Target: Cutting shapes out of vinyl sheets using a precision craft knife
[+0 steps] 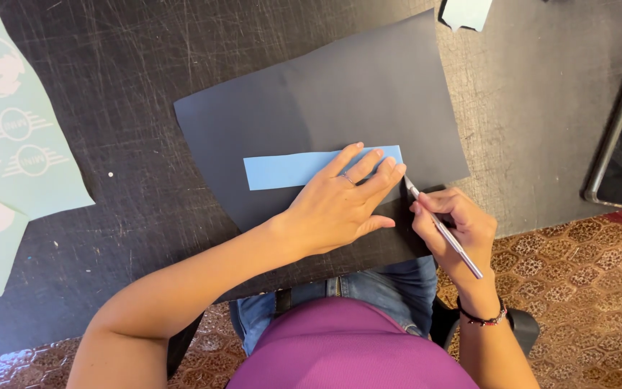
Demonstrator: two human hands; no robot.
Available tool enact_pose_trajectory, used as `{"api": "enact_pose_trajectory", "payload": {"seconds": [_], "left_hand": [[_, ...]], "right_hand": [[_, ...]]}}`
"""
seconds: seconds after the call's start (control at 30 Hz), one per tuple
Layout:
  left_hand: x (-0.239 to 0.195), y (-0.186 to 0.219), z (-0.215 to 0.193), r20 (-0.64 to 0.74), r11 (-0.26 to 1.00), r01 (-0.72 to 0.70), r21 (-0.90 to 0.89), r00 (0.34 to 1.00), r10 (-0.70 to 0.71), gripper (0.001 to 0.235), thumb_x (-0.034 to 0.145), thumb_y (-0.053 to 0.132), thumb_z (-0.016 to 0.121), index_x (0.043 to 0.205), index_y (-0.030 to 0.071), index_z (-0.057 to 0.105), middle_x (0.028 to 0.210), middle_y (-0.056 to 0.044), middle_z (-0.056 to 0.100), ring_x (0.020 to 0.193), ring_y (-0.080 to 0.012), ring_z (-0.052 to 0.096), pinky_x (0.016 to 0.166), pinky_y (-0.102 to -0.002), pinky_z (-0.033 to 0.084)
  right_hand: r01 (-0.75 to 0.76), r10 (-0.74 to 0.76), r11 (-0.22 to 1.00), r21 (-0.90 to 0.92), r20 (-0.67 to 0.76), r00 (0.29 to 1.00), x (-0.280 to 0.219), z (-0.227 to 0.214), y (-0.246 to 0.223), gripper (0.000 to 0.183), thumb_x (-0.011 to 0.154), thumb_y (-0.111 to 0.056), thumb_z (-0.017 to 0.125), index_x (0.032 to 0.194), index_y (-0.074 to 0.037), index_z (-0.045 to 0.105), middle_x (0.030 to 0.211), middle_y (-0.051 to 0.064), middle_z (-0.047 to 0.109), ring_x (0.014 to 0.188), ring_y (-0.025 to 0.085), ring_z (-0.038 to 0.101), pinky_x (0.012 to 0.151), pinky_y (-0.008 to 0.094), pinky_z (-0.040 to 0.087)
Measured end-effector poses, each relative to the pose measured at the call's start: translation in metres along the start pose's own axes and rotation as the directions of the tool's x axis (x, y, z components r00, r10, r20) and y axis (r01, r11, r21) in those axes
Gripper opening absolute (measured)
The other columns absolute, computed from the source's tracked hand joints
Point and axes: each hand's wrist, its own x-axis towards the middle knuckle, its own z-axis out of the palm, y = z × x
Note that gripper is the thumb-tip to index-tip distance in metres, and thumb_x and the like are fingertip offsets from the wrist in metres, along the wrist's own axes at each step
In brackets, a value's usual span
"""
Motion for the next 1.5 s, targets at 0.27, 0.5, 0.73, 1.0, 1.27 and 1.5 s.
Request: {"api": "enact_pose_trajectory", "payload": {"seconds": [0.27,0.5,0.73,1.0,1.27,1.5], "left_hand": [[0.004,0.002,0.003,0.02,1.0,0.003,-0.007,1.0,-0.003,0.066,0.103,0.054,0.056,0.136,-0.003,0.061,0.127,-0.013,0.052,0.132,-0.0347,0.05,0.12,-0.057,0.037],[0.005,0.001,0.0,-0.001,1.0,-0.014,-0.017,1.0,0.014,0.065,0.102,0.052,0.059,0.132,-0.006,0.063,0.126,-0.014,0.053,0.13,-0.0363,0.051,0.118,-0.059,0.039],[0.008,-0.002,-0.009,-0.011,0.999,-0.017,-0.047,1.0,0.016,0.063,0.103,0.05,0.059,0.134,-0.006,0.061,0.126,-0.015,0.055,0.131,-0.0353,0.053,0.119,-0.054,0.04],[0.001,-0.005,-0.005,-0.098,0.98,-0.011,-0.199,0.995,-0.009,0.053,0.105,0.031,0.061,0.139,-0.01,0.056,0.13,-0.022,0.062,0.132,-0.0385,0.058,0.122,-0.05,0.04],[-0.005,-0.006,-0.004,-0.112,0.988,-0.058,-0.141,0.993,0.043,0.049,0.105,0.031,0.059,0.134,-0.008,0.061,0.134,-0.024,0.061,0.137,-0.0395,0.055,0.125,-0.053,0.036],[-0.007,-0.007,0.002,-0.126,0.986,-0.056,-0.157,0.991,0.036,0.048,0.105,0.031,0.057,0.133,-0.009,0.061,0.135,-0.025,0.062,0.138,-0.0394,0.055,0.126,-0.052,0.036]], "right_hand": [[0.016,-0.015,1.0,-0.01,0.025,1.0,0.003,-0.003,-0.002,0.013,0.089,0.005,0.082,0.082,0.004,0.071,0.079,0.02,0.073,0.06,0.034,0.063,0.055,0.036,0.048],[0.065,-0.063,0.996,-0.054,0.04,0.997,0.008,0.0,-0.005,0.011,0.091,0.006,0.079,0.083,0.004,0.072,0.08,0.018,0.073,0.065,0.039,0.065,0.059,0.04,0.052],[0.054,-0.054,0.998,-0.021,0.018,0.998,0.01,-0.001,-0.012,0.007,0.092,0.005,0.079,0.089,0.003,0.073,0.083,0.018,0.074,0.069,0.04,0.067,0.061,0.042,0.052],[-0.384,0.395,0.884,0.268,0.011,0.919,0.004,0.001,0.004,0.014,0.099,-0.002,0.072,0.102,0.011,0.069,0.079,0.019,0.071,0.048,0.004,0.053,0.04,0.019,0.04],[-0.438,0.448,0.856,0.275,0.028,0.893,0.008,0.002,0.004,0.014,0.101,-0.002,0.07,0.102,0.011,0.067,0.076,0.022,0.069,0.04,0.007,0.053,0.037,0.02,0.039],[-0.441,0.447,0.858,0.265,0.04,0.894,0.012,0.01,0.004,0.017,0.099,-0.006,0.073,0.104,0.01,0.069,0.077,0.022,0.07,0.039,0.009,0.056,0.036,0.02,0.041]]}}
